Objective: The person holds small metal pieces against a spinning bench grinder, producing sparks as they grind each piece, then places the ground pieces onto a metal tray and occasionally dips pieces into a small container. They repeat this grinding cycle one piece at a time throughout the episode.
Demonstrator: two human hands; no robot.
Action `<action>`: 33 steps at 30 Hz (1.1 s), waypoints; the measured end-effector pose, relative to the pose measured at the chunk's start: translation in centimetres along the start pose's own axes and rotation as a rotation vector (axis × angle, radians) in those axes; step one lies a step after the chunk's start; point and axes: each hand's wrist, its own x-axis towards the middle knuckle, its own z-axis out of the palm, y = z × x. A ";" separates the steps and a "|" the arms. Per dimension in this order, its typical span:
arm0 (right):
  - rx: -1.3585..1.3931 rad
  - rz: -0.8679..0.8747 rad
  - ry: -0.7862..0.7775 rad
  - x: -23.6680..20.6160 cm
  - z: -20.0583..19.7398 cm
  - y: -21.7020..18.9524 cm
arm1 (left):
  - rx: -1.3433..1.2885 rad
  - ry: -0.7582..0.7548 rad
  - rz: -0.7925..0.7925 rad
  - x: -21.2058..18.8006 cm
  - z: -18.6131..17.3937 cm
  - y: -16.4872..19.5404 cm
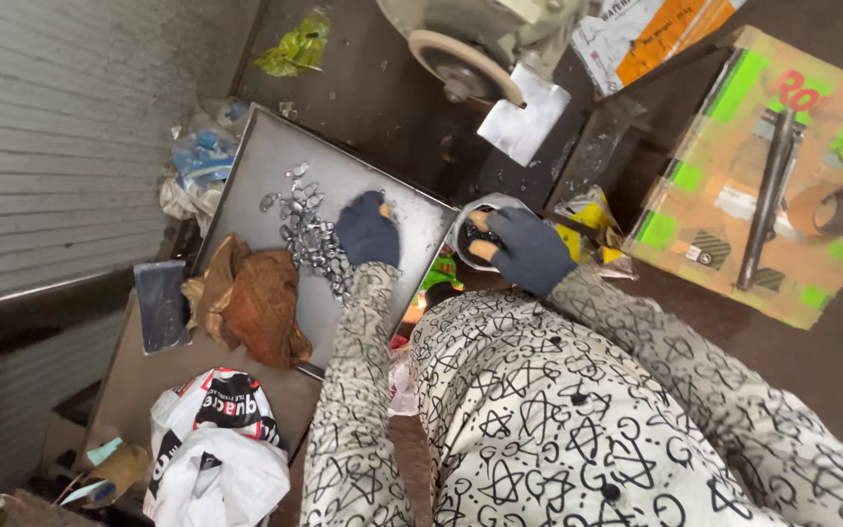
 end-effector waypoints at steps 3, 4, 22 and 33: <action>0.083 -0.121 0.107 0.6 -1.8 -0.3 | -0.035 -0.052 -0.015 -1.4 0.5 2.3; 0.101 -0.090 0.082 0.4 -2.4 -0.2 | -0.043 -0.096 -0.044 -1.8 0.5 3.0; 0.779 0.542 -0.182 -0.6 -3.1 2.1 | -1.437 0.057 -0.174 -4.5 1.9 9.2; -0.232 -0.267 0.281 4.1 -13.2 2.5 | -0.438 0.176 0.285 -0.2 -4.9 16.1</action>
